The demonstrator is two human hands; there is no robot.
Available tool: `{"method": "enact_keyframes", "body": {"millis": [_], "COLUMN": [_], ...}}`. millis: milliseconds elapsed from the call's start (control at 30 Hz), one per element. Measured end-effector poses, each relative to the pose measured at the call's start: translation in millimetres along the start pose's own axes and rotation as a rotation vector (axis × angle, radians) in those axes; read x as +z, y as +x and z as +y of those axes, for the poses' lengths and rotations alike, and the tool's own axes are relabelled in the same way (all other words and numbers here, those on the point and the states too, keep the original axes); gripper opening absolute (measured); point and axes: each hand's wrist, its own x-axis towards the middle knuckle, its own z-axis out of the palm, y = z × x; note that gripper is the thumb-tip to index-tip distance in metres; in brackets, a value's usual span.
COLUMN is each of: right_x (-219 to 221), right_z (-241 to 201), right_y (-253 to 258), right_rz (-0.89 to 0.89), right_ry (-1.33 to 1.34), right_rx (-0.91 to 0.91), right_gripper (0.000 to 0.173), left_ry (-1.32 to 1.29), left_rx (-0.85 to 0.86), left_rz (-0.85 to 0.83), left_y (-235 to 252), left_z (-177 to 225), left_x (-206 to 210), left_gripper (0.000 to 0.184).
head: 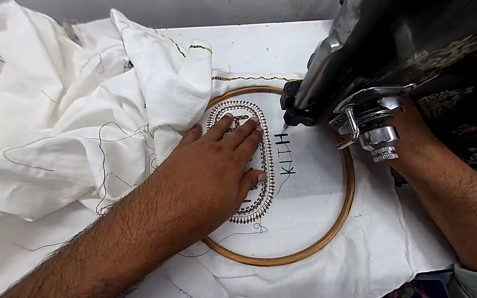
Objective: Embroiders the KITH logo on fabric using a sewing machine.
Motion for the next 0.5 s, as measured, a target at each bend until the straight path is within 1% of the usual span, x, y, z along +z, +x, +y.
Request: {"method": "enact_keyframes", "body": {"millis": [133, 300, 500], "right_x": [1.6, -3.6, -0.9], "right_z": [2.8, -5.1, -2.9], "right_y": [-0.2, -3.4, -1.1], "right_rz": [0.000, -0.027, -0.027], "right_ry": [-0.015, -0.006, -0.028], "right_rx": [-0.003, 0.038, 0.045], "right_gripper": [0.027, 0.022, 0.022], "left_ry": [0.000, -0.005, -0.003], "left_rx": [0.017, 0.011, 0.003], "left_rz": [0.014, 0.013, 0.007], "left_y": [0.7, 1.9, 2.6], "left_z": [-1.1, -1.3, -1.2], "left_x": [0.2, -0.3, -1.3], "left_gripper": [0.068, 0.068, 0.068]}}
